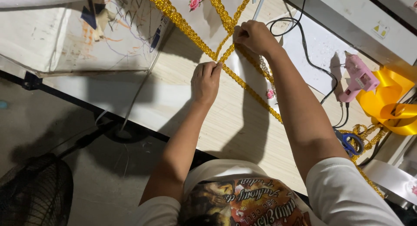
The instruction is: Assembling a ceremonial sash by gluing decorative gold trim to a printed ribbon using a glue gun.
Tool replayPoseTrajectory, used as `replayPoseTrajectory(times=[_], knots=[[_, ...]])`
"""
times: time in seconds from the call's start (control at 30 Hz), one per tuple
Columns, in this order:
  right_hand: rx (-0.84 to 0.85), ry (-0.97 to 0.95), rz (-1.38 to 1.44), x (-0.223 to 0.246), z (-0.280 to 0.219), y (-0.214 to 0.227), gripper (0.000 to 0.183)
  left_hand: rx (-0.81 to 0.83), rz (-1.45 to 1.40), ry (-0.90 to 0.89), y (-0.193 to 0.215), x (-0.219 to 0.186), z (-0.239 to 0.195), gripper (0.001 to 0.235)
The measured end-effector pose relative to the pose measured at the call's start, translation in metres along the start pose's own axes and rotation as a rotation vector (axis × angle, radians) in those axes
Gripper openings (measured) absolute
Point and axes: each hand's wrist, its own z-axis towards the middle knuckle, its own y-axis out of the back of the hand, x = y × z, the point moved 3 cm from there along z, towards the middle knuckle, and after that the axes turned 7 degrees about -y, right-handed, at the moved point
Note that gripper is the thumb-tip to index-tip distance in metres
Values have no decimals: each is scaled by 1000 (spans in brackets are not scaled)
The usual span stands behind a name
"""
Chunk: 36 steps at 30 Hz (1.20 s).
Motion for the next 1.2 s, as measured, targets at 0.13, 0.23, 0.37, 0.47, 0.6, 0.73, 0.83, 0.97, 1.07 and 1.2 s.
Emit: replayPoseTrajectory(times=[0.13,0.23,0.37,0.47,0.6,0.73,0.83,0.97,1.07,1.2], knots=[[-5,46,0,-4,2,-2,20,-8,-25,-3,-4,2,-2,17],[-9,57,-9,-2,0,-1,20,-35,-19,-14,-1,1,0,18],[-21,62,-35,-5,0,-4,18,-52,-25,-14,0,1,0,17],[-61,63,-56,1,-5,-3,20,-54,-28,-20,0,1,0,16],[-385,260,-322,16,-24,0,36,-73,-27,-39,-20,7,-12,14],[-397,235,-125,20,-44,5,35,-121,-2,-59,-1,2,1,14],[-435,156,106,9,-49,-5,20,-114,-10,-59,10,-2,3,15],[-509,206,11,0,-36,-8,13,-119,-35,-54,7,0,4,14],[-534,257,-52,-7,-19,-7,14,-114,-21,-53,7,1,4,15],[-513,275,13,2,-15,11,20,-105,-39,-41,8,0,5,14]])
